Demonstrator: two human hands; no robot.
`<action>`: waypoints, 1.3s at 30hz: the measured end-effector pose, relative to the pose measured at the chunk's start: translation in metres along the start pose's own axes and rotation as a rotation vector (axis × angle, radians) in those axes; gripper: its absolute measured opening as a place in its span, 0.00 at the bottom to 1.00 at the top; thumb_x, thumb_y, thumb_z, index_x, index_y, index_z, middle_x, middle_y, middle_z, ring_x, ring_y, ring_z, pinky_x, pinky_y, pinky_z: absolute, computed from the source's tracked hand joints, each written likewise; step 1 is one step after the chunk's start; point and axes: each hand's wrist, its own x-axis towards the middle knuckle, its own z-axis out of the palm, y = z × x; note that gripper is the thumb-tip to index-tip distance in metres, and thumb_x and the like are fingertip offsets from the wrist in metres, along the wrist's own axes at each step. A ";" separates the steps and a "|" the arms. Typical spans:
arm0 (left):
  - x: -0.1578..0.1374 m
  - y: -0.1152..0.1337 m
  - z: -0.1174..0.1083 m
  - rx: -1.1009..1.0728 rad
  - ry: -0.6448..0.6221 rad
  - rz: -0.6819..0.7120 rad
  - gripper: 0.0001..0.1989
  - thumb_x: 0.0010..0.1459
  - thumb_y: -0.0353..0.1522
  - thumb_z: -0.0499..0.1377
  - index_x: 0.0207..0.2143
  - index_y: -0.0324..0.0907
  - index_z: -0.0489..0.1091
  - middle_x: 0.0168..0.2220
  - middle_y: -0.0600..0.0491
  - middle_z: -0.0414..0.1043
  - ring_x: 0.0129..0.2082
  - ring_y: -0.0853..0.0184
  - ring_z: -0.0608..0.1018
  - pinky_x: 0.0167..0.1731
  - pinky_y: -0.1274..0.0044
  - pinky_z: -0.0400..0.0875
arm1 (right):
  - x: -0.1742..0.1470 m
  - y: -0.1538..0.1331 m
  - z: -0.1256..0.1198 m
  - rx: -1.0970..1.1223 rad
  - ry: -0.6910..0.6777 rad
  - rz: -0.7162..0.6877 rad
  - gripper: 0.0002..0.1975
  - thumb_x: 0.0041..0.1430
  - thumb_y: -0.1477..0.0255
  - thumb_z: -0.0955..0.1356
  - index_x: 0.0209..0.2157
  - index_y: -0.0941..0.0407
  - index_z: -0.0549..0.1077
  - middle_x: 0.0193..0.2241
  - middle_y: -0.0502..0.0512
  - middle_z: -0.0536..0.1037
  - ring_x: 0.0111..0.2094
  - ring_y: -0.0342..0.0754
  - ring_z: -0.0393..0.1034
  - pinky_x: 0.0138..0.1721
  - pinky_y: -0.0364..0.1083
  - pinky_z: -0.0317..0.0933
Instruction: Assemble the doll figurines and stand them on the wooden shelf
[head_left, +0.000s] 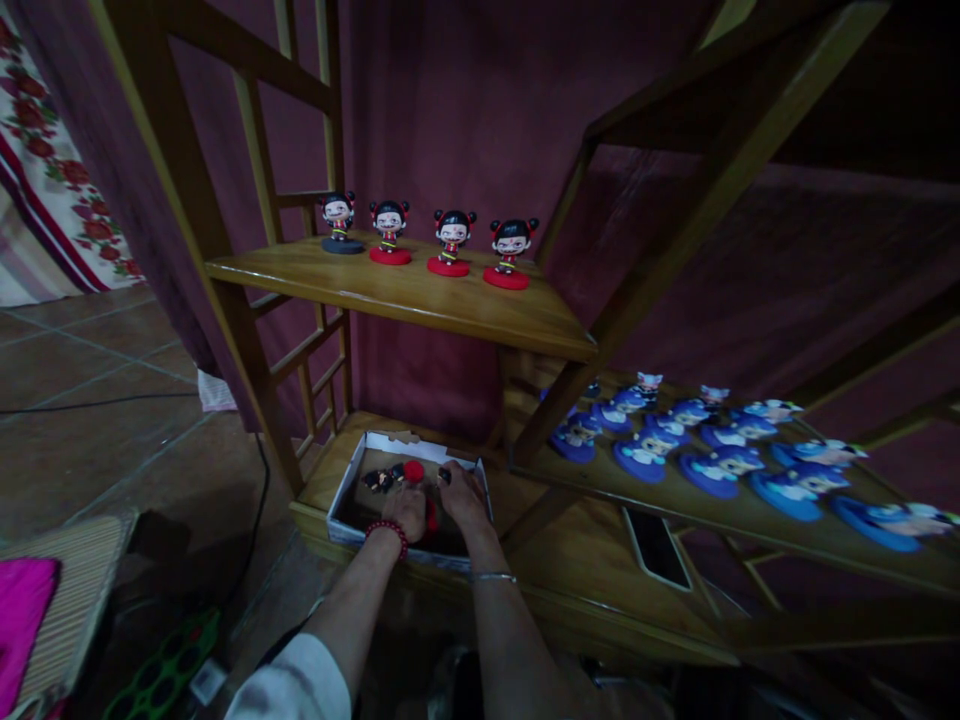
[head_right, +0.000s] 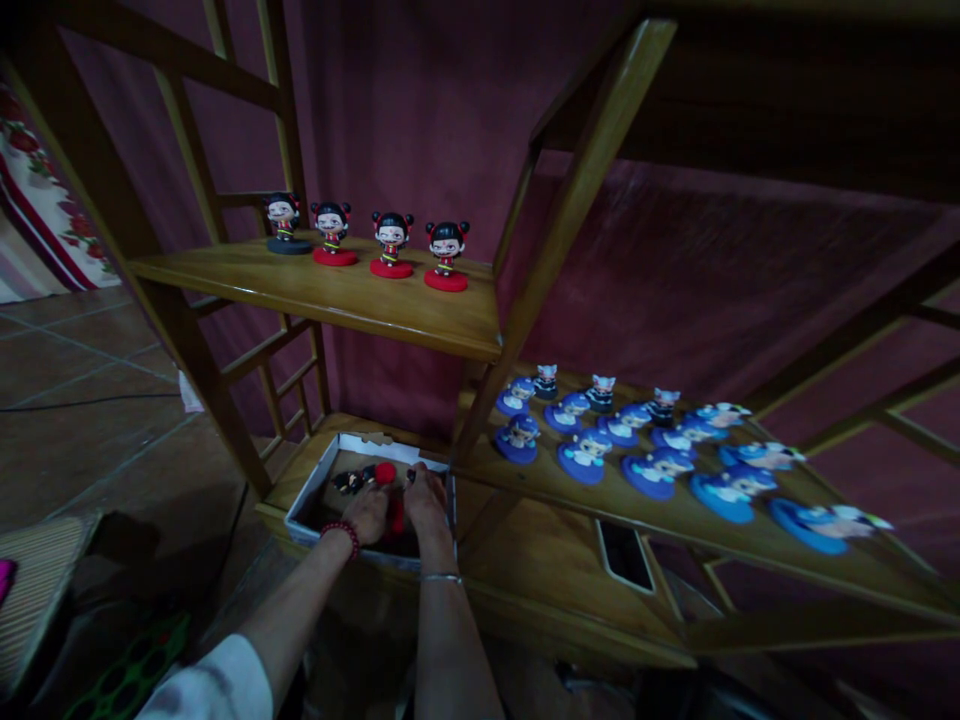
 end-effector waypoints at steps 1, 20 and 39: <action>0.001 -0.001 -0.001 -0.041 0.006 -0.006 0.13 0.37 0.18 0.53 0.28 0.36 0.68 0.37 0.36 0.69 0.45 0.53 0.68 0.46 0.66 0.56 | 0.000 0.000 0.000 0.007 -0.002 -0.001 0.10 0.53 0.73 0.61 0.38 0.55 0.68 0.36 0.56 0.75 0.39 0.47 0.66 0.37 0.42 0.54; 0.009 -0.014 -0.029 -1.236 0.033 -0.308 0.22 0.38 0.13 0.53 0.37 0.37 0.65 0.31 0.50 0.72 0.31 0.69 0.75 0.36 0.76 0.68 | 0.003 -0.015 -0.008 0.306 -0.021 -0.093 0.13 0.50 0.75 0.61 0.40 0.56 0.68 0.35 0.54 0.74 0.38 0.45 0.68 0.40 0.41 0.58; 0.009 -0.011 -0.036 -1.389 0.079 -0.322 0.17 0.46 0.15 0.46 0.36 0.37 0.65 0.30 0.51 0.71 0.30 0.71 0.76 0.35 0.77 0.71 | 0.012 -0.020 -0.007 0.373 0.075 -0.088 0.16 0.52 0.74 0.61 0.44 0.55 0.66 0.40 0.55 0.73 0.42 0.44 0.66 0.45 0.43 0.57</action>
